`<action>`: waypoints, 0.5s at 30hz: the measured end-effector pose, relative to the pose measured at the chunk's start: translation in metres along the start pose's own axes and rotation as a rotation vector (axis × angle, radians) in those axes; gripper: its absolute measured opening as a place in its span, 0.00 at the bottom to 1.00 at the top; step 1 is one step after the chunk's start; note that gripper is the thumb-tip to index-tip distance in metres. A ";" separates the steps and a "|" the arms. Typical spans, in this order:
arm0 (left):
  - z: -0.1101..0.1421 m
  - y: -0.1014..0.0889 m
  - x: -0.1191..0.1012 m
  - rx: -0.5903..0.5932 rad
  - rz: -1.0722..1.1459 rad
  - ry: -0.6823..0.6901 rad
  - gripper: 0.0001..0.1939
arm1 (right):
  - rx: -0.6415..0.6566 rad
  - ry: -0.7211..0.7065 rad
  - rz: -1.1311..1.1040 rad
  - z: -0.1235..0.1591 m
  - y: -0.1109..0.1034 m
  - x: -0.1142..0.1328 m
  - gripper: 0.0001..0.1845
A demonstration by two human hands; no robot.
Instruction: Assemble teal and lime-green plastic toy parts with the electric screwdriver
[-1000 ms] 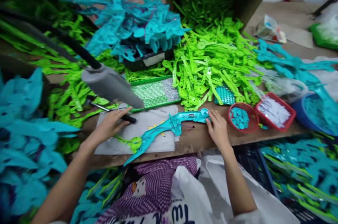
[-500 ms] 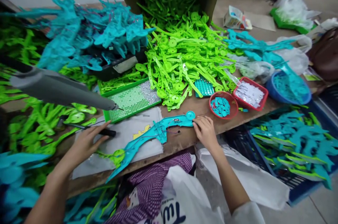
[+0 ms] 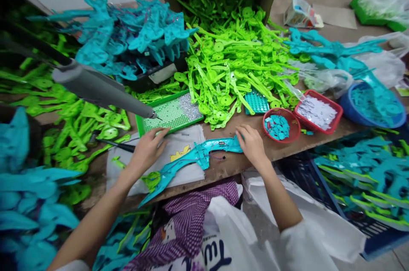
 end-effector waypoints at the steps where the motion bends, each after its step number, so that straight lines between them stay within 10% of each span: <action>1: -0.008 0.005 0.003 0.012 -0.040 -0.010 0.20 | 0.006 0.001 0.030 -0.005 0.002 0.000 0.16; 15: -0.018 0.017 0.050 -0.075 0.048 -0.153 0.14 | 0.039 0.092 0.099 -0.003 0.017 -0.002 0.17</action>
Point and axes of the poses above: each hand's wrist, its own z-axis away from the middle knuckle, its own y-axis out of the palm, x = y × z, the point moved 8 cm from there along -z, towards the middle knuckle, and after that the axes turned 13 degrees about y, right-handed, at the moved point
